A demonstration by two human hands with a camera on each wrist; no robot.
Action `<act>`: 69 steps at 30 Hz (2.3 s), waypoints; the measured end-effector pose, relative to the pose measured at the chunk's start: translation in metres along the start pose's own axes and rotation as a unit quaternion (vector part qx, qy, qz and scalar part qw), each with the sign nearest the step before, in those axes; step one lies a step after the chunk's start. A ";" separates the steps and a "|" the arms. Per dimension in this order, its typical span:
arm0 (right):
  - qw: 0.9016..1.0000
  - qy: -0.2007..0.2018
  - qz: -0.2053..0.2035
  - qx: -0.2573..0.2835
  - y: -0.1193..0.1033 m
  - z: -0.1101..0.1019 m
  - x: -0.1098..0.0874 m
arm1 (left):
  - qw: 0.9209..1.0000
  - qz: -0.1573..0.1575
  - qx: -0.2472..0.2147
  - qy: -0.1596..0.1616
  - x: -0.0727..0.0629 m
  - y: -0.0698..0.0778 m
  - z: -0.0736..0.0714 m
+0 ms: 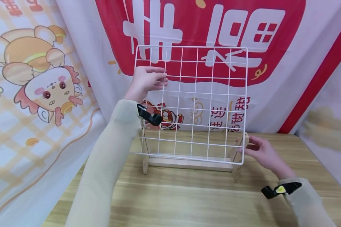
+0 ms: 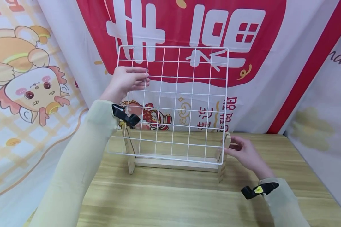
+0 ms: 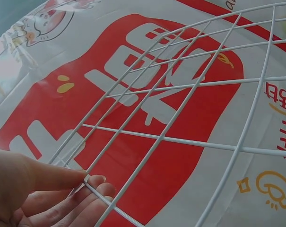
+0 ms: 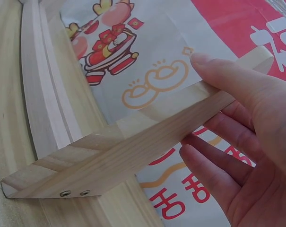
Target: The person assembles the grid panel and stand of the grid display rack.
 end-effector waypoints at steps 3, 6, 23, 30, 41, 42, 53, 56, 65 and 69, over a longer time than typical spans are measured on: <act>1.000 -0.002 0.010 0.004 0.000 0.001 0.000 | 1.000 -0.002 -0.010 0.001 0.002 0.004 -0.001; 1.000 -0.003 0.015 -0.002 0.000 0.001 0.000 | 1.000 0.006 -0.014 0.005 0.001 0.008 0.001; 1.000 0.012 0.019 0.011 0.001 0.005 -0.002 | 0.986 0.119 -0.107 0.052 -0.013 0.037 0.012; 0.999 0.000 0.045 -0.004 -0.002 0.003 -0.002 | 0.981 0.141 -0.118 0.059 -0.014 0.038 0.013; 0.997 -0.002 0.069 -0.029 -0.003 0.002 -0.002 | 0.977 0.165 -0.120 0.065 -0.013 0.038 0.012; 0.997 -0.002 0.068 -0.029 -0.003 0.002 -0.002 | 0.977 0.167 -0.119 0.065 -0.014 0.038 0.012; 0.997 0.002 0.074 -0.037 -0.005 0.000 -0.003 | 0.978 0.168 -0.110 0.061 -0.019 0.036 0.019; 0.996 0.000 0.075 -0.039 -0.004 0.000 -0.003 | 0.978 0.166 -0.107 0.064 -0.020 0.032 0.022; 0.997 0.001 0.064 -0.039 -0.003 0.003 -0.002 | 0.976 0.167 -0.118 0.074 -0.017 0.022 0.021; 0.997 0.003 0.065 -0.039 -0.003 0.003 -0.001 | 0.975 0.180 -0.114 0.065 -0.017 0.022 0.020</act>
Point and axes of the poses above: each hand's wrist, its own x-axis towards the middle knuckle, its own z-axis out of the palm, y = z × x, the point moved 1 cm from there along x, towards the middle knuckle, and after that the axes turned 1 degree about -y, right-handed, at the moved point
